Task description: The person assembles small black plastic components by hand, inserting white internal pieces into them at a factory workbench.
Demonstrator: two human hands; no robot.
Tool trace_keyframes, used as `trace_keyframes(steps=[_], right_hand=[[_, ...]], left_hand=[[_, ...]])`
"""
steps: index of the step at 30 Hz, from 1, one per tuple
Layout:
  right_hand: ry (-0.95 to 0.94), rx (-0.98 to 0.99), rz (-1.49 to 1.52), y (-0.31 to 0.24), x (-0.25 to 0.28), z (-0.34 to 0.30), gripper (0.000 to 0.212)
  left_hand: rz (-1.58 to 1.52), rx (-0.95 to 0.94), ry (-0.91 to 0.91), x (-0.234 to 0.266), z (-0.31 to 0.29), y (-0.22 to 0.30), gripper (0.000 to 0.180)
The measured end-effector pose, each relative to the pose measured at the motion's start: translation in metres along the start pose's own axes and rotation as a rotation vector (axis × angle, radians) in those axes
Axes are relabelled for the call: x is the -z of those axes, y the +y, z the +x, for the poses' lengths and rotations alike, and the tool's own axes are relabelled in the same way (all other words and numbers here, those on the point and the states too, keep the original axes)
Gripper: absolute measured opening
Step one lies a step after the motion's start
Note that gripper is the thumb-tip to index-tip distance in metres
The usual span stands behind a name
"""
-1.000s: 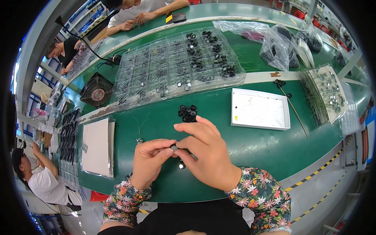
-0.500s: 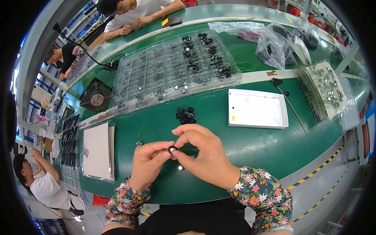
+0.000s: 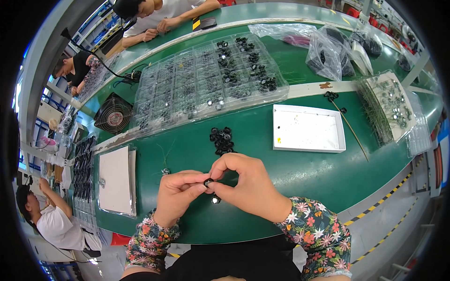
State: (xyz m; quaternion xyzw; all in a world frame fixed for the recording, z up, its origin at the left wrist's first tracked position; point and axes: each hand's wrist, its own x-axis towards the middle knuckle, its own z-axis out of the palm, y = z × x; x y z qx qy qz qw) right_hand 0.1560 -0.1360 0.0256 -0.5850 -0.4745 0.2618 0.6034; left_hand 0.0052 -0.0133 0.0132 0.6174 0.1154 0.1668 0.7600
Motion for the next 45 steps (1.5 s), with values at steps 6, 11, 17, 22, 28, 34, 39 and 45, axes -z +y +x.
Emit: trace_keyframes(steps=[6, 11, 17, 22, 28, 34, 39, 45], right_hand=[[-0.061, -0.165, 0.166, 0.007, 0.005, 0.001, 0.016], [-0.05, -0.058, 0.052, 0.013, 0.005, 0.005, 0.016], [0.108, 0.192, -0.182, 0.017, -0.001, 0.006, 0.018], [0.166, 0.23, -0.359, 0.015, -0.006, 0.001, 0.016], [0.154, 0.303, -0.495, 0.014, -0.009, 0.002, 0.014], [0.149, 0.268, -0.535, 0.016, -0.016, 0.001, 0.016], [0.147, 0.26, -0.414, 0.021, -0.02, 0.003, 0.017], [0.119, 0.254, -0.354, 0.023, -0.018, 0.004, 0.016]], left_hand=[[0.044, -0.029, -0.04, -0.005, 0.001, -0.001, 0.026], [0.062, -0.023, 0.055, -0.009, 0.004, -0.007, 0.025], [-0.174, -0.04, 0.163, -0.007, 0.009, -0.013, 0.025], [-0.218, -0.014, 0.14, -0.006, 0.008, -0.017, 0.023], [0.145, -0.127, 0.255, -0.015, 0.006, -0.015, 0.022], [0.244, -0.16, 0.3, -0.017, 0.01, -0.017, 0.017], [0.181, -0.117, 0.308, -0.019, 0.01, -0.017, 0.014], [0.316, -0.069, 0.259, -0.017, 0.01, -0.013, 0.016]])
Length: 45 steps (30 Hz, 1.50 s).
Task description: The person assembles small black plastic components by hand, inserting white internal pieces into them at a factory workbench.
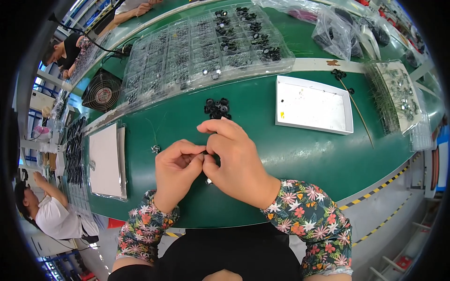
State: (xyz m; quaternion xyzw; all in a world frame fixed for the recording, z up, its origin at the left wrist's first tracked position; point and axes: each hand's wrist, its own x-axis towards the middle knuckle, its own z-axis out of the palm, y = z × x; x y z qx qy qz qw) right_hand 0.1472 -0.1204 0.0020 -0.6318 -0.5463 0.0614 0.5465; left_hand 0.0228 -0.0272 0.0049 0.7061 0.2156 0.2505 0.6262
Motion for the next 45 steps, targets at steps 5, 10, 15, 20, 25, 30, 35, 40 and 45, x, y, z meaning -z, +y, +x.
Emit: trace_keyframes(steps=[5, 10, 15, 20, 25, 30, 35, 40, 45], right_hand=[[0.006, 0.007, -0.099, -0.002, 0.003, 0.002, 0.015], [0.008, 0.029, -0.163, -0.007, 0.004, 0.002, 0.016], [0.002, 0.055, -0.218, -0.009, 0.003, 0.002, 0.015], [0.001, 0.059, -0.175, -0.005, 0.0, 0.003, 0.014], [-0.004, 0.062, -0.117, 0.003, -0.002, 0.003, 0.013], [0.007, 0.062, -0.202, -0.001, 0.004, 0.008, 0.013], [-0.035, 0.067, -0.278, -0.005, 0.011, 0.006, 0.011], [-0.065, 0.133, -0.372, -0.01, 0.016, 0.007, 0.009], [-0.049, 0.189, -0.444, -0.015, 0.018, 0.007, 0.008]], left_hand=[[-0.036, -0.035, 0.03, 0.003, 0.003, -0.001, 0.015], [-0.047, -0.016, 0.049, 0.002, 0.0, 0.001, 0.014], [-0.05, 0.006, 0.022, 0.002, -0.001, 0.0, 0.015], [-0.058, 0.049, 0.034, 0.0, 0.001, -0.003, 0.013], [-0.06, 0.098, 0.008, -0.001, 0.005, -0.002, 0.011], [0.108, -0.023, -0.045, 0.009, 0.008, 0.002, 0.022], [0.245, -0.185, -0.076, 0.017, 0.007, 0.002, 0.033], [0.108, -0.118, -0.037, 0.019, 0.007, 0.005, 0.031], [-0.014, -0.126, -0.028, 0.019, 0.008, 0.003, 0.03]])
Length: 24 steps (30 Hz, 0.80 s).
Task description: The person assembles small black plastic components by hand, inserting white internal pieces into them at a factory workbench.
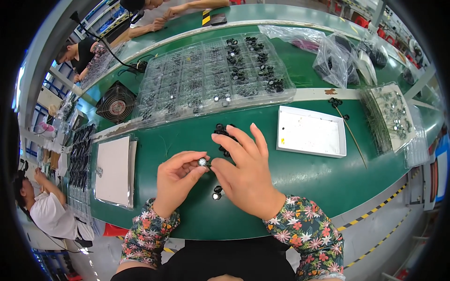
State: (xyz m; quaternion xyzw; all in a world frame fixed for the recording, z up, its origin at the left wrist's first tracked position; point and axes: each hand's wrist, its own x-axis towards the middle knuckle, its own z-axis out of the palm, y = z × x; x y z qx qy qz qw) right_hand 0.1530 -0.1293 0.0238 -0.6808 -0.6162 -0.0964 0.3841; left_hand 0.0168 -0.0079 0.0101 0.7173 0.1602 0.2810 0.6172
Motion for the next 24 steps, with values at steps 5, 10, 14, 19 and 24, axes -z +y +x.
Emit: trace_keyframes(steps=[5, 10, 14, 19, 24], right_hand=[[0.022, 0.019, -0.02, 0.0013, 0.0, -0.0001, 0.01], [0.076, 0.033, -0.029, 0.0015, 0.0009, 0.0001, 0.013], [0.101, 0.052, -0.026, 0.0025, -0.0012, -0.0012, 0.013], [0.065, 0.031, -0.001, 0.0032, 0.0024, -0.0006, 0.014], [0.074, 0.031, -0.004, 0.0041, 0.0071, -0.0011, 0.015]], left_hand=[[-0.138, 0.105, -0.023, 0.0005, -0.0009, 0.0043, 0.028], [-0.168, 0.01, -0.058, 0.003, -0.0014, 0.0019, 0.023], [-0.147, -0.04, -0.018, 0.0013, -0.0026, 0.0036, 0.02], [-0.073, -0.132, 0.031, 0.0058, -0.0006, 0.0039, 0.019], [-0.032, -0.192, 0.102, 0.0052, -0.0025, 0.0068, 0.019]])
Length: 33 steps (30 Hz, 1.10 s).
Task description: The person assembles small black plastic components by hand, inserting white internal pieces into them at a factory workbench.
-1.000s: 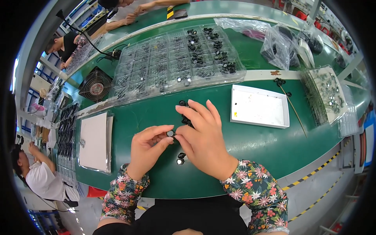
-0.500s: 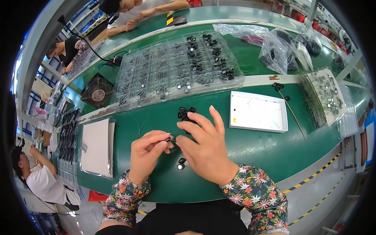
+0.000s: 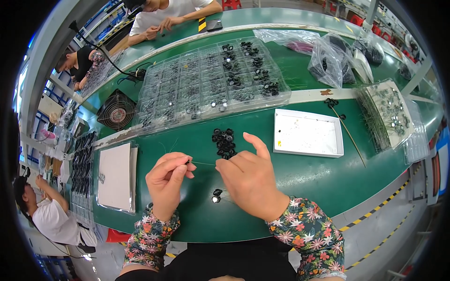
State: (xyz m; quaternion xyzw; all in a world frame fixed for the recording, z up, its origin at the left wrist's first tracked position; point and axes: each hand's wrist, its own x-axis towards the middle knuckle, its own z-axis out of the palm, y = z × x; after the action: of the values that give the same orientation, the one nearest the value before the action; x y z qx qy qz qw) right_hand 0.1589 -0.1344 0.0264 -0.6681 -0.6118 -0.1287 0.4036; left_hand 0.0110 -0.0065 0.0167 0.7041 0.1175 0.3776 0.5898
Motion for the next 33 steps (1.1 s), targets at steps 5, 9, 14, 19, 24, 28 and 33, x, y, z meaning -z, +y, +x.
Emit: trace_keyframes(steps=[5, 9, 14, 19, 24, 28, 33], right_hand=[[-0.025, 0.004, -0.009, 0.001, 0.001, -0.001, 0.015], [-0.077, 0.004, -0.035, 0.004, 0.002, -0.001, 0.01], [-0.178, -0.04, -0.067, 0.009, 0.013, -0.001, 0.008], [-0.437, -0.108, -0.143, 0.022, 0.029, -0.005, 0.012], [-0.432, -0.188, -0.198, 0.025, 0.037, -0.007, 0.009], [-0.41, -0.237, -0.176, 0.023, 0.034, -0.004, 0.005], [-0.424, -0.049, -0.036, 0.024, 0.015, -0.01, 0.012]], left_hand=[[0.054, -0.04, 0.038, -0.001, -0.002, 0.0, 0.02], [0.112, -0.045, 0.04, -0.001, 0.0, -0.006, 0.02], [0.182, 0.023, 0.022, -0.006, 0.002, -0.004, 0.023], [0.335, 0.139, -0.152, -0.012, -0.006, -0.016, 0.025], [0.54, 0.124, -0.306, -0.014, -0.012, -0.015, 0.018], [0.576, 0.003, -0.32, -0.014, -0.012, -0.023, 0.016], [0.646, -0.04, -0.351, -0.018, -0.015, -0.018, 0.016]])
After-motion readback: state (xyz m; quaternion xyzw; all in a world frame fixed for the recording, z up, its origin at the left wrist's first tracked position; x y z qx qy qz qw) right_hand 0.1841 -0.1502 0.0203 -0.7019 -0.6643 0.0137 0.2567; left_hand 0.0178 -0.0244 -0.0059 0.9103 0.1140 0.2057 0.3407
